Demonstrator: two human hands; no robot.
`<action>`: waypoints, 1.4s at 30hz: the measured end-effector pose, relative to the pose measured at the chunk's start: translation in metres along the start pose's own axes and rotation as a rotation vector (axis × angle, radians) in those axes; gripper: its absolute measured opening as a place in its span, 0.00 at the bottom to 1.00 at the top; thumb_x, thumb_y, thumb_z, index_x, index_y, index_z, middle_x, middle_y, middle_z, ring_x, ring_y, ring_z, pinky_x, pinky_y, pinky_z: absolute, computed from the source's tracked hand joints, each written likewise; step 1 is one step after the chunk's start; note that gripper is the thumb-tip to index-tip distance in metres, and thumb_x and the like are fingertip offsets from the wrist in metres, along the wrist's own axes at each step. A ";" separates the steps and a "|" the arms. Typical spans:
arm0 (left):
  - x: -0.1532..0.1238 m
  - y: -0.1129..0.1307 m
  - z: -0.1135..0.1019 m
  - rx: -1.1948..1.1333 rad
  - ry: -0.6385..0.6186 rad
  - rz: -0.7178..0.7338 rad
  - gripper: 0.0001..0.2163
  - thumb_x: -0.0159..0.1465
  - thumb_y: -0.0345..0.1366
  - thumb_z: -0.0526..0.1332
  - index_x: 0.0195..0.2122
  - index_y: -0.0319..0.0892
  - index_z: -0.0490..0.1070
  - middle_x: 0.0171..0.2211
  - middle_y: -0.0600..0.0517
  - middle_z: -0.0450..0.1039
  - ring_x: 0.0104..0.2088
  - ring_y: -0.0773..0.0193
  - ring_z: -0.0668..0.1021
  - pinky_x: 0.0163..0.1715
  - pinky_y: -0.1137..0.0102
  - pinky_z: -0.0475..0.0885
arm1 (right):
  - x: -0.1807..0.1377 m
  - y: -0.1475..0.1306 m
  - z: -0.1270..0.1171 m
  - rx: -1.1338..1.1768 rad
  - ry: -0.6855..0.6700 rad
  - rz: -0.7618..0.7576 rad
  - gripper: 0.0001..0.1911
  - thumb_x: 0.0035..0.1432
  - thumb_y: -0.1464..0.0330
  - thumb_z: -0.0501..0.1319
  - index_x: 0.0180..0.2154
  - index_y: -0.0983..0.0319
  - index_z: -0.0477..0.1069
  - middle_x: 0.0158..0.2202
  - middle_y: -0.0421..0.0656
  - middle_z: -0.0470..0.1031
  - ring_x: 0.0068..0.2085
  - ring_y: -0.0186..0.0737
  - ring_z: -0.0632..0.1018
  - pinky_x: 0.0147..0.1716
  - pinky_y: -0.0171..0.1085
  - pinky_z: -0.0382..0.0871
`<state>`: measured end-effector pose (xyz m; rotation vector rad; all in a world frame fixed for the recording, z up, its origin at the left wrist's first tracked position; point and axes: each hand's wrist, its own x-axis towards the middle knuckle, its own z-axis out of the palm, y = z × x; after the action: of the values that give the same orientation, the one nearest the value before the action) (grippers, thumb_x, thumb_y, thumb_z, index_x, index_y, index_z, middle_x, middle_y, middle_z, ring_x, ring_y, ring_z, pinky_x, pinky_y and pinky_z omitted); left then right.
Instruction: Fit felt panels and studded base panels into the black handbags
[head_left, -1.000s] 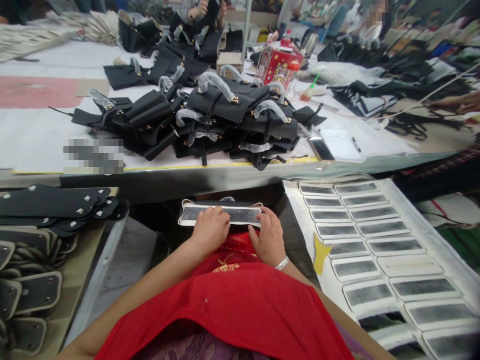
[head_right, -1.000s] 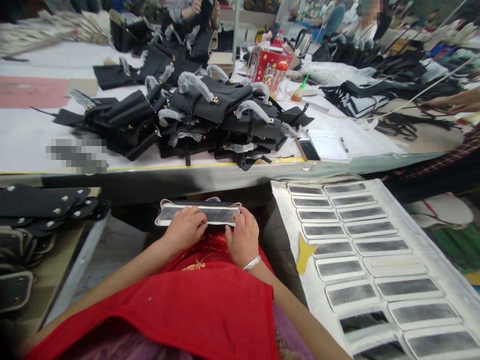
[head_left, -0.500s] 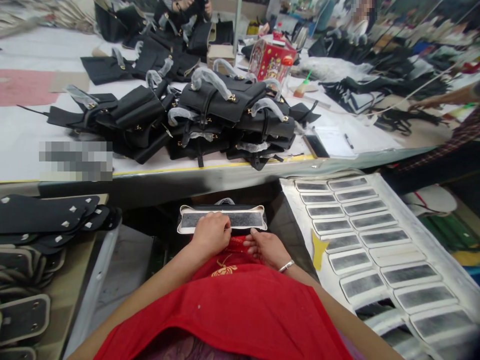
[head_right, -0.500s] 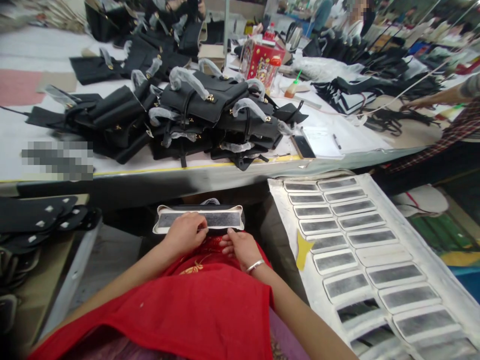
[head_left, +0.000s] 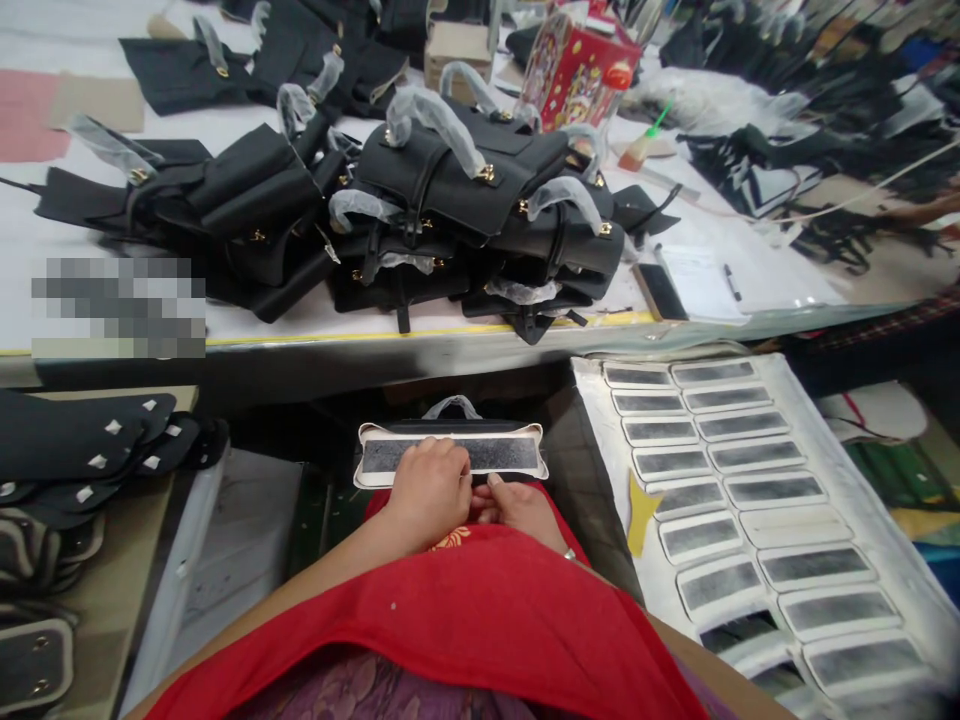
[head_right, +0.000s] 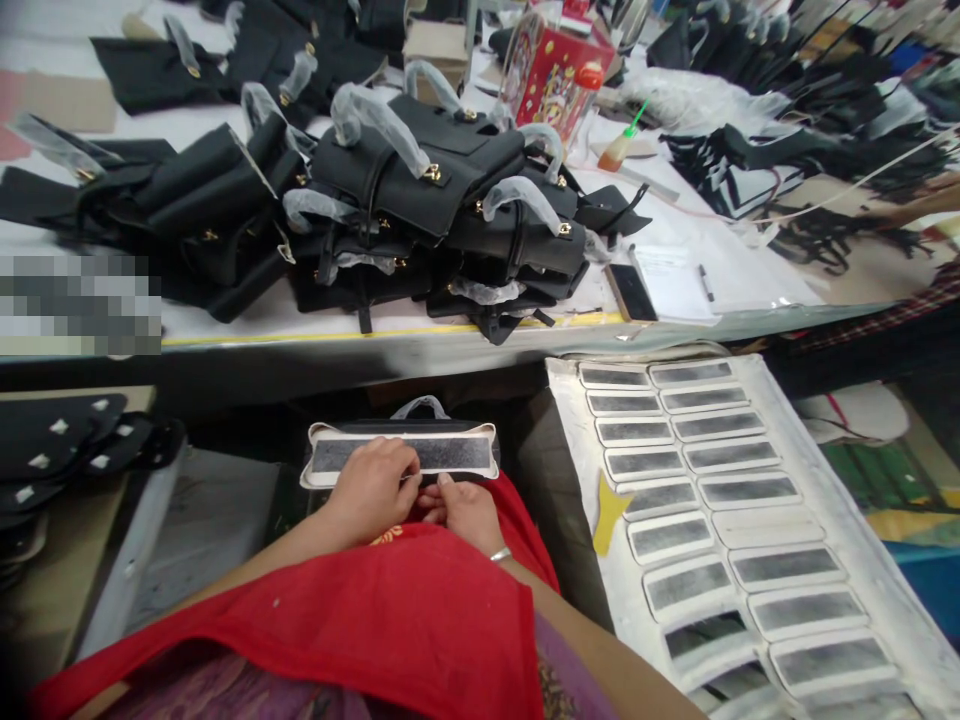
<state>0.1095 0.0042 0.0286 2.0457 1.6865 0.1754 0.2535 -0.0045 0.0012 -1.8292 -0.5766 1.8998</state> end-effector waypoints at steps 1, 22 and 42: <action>0.001 0.001 0.000 0.002 -0.003 -0.002 0.04 0.57 0.34 0.54 0.28 0.42 0.66 0.32 0.49 0.69 0.36 0.57 0.69 0.35 0.64 0.63 | 0.003 0.002 0.002 -0.010 0.011 -0.017 0.18 0.63 0.70 0.52 0.22 0.68 0.69 0.21 0.46 0.74 0.15 0.30 0.70 0.16 0.28 0.61; -0.029 -0.063 -0.021 0.007 0.010 0.110 0.06 0.60 0.34 0.55 0.29 0.41 0.68 0.32 0.50 0.68 0.37 0.60 0.70 0.39 0.66 0.64 | -0.006 0.013 0.042 -0.006 -0.031 -0.063 0.17 0.64 0.69 0.52 0.26 0.69 0.71 0.23 0.46 0.75 0.16 0.28 0.70 0.15 0.26 0.62; -0.030 -0.089 -0.039 0.043 0.003 0.100 0.04 0.58 0.35 0.57 0.33 0.41 0.67 0.38 0.47 0.65 0.40 0.57 0.68 0.38 0.64 0.63 | -0.007 0.000 0.101 -0.160 -0.131 -0.017 0.21 0.64 0.68 0.50 0.22 0.66 0.71 0.20 0.43 0.74 0.17 0.31 0.71 0.17 0.28 0.63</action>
<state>0.0077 -0.0024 0.0299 2.1639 1.6037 0.1773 0.1526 -0.0083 0.0103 -1.7980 -0.8077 2.0243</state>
